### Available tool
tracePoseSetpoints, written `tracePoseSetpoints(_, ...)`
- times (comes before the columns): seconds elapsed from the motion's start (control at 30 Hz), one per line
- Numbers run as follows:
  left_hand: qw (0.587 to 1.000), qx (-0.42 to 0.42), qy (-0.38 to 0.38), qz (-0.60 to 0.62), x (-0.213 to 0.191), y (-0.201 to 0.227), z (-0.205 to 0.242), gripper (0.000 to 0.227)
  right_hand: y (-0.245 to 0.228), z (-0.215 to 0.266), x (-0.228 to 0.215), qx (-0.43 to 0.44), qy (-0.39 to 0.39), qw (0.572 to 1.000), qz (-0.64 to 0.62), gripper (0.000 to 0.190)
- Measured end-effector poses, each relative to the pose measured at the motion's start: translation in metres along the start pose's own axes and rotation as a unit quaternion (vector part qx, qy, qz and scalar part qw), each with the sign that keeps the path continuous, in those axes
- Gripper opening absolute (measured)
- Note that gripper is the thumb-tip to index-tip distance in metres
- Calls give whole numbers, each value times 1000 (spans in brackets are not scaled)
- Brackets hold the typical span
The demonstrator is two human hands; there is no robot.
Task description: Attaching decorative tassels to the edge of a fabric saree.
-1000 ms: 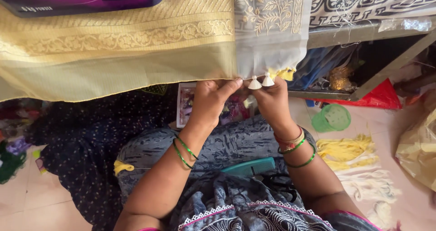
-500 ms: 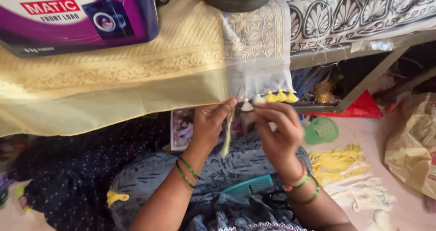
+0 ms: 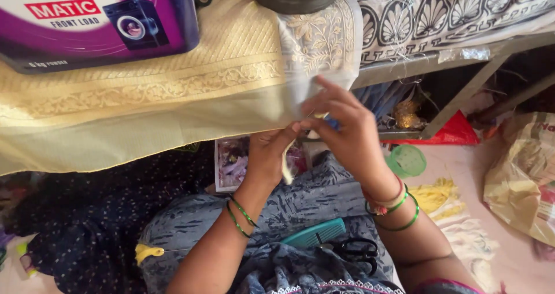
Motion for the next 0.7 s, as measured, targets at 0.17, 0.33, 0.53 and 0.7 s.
tracePoseSetpoints(0.17, 997, -49, 7, 63, 5, 2, -3, 17, -3, 4, 6, -75, -25, 996, -32, 14)
tracePoseSetpoints(0.33, 985, -71, 23, 157, 5, -6, -4, 13, -7, 9, 10, 43, -21, 992, -121, 11)
tracePoseSetpoints(0.53, 991, -95, 82, 45, 6, -5, 5, 21, 4, 33, 22, -66, -7, 997, 44, 14)
tracePoseSetpoints(0.7, 996, -51, 48, 47, 30, 26, 12, 22, 32, 24, 24, 192, 64, 938, -282, 8)
Point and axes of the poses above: each hand's wrist, its own z-axis away from the middle knuckle, its own x-axis out of the palm, y = z × x, the point moved 2 cm from there along -z, towards the middle knuckle, and after that the axes turned 9 degrees about y, right-handed, at the moved point
